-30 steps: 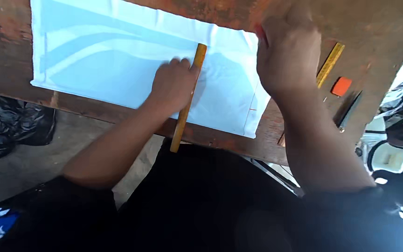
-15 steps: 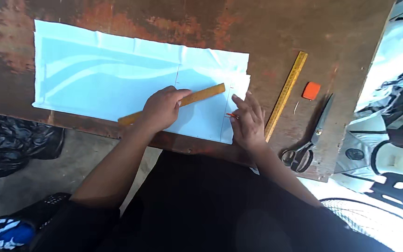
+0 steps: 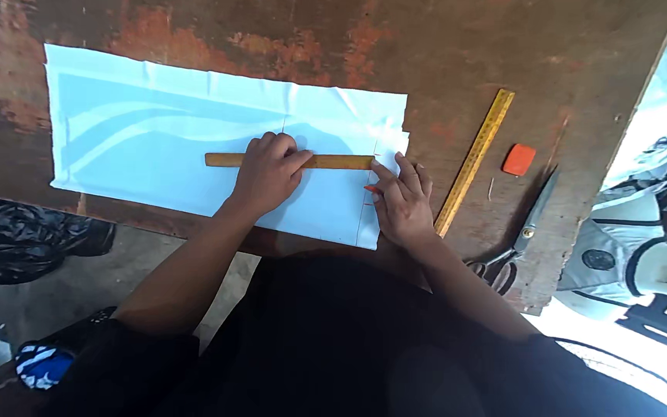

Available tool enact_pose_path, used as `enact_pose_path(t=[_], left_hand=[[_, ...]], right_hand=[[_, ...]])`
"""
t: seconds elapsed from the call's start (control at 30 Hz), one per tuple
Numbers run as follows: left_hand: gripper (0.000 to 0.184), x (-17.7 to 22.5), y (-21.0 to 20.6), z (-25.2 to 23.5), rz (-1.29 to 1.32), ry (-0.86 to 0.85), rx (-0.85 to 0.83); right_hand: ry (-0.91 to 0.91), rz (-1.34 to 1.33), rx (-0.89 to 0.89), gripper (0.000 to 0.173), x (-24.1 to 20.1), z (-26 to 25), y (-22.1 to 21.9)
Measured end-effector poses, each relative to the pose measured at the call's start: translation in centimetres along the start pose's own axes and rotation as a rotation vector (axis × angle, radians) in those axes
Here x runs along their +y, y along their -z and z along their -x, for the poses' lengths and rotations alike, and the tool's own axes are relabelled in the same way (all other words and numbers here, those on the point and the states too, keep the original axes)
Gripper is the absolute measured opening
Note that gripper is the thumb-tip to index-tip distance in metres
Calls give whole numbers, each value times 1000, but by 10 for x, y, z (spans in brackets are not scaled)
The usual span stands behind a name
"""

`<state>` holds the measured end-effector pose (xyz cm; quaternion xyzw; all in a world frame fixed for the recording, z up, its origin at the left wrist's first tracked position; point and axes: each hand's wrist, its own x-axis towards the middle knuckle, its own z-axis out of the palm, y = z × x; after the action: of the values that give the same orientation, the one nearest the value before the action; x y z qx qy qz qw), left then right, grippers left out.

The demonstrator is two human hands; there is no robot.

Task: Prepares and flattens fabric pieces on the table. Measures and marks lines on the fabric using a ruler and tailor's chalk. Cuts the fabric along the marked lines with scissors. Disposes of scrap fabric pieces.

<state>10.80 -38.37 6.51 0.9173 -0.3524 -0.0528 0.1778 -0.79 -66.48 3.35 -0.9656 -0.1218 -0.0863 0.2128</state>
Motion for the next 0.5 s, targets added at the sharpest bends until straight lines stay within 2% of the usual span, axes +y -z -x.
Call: enact_pose_path(t=[0.13,0.27,0.37,0.5], left_hand=[[34,29,-3,20,-56,93,2],[63,59,-16,38,-105,239,-116],[75,65,-23,43,-117,301,-127],[78,63,-26,39,-96,309,-116]], right_hand=[[-3,-12,-1,26,-2,0,0],[-3,-11,-13,25,-3,-1,4],[7,-4,5,26,-3,-2,2],[2,17,42,27,-3,-2,0]])
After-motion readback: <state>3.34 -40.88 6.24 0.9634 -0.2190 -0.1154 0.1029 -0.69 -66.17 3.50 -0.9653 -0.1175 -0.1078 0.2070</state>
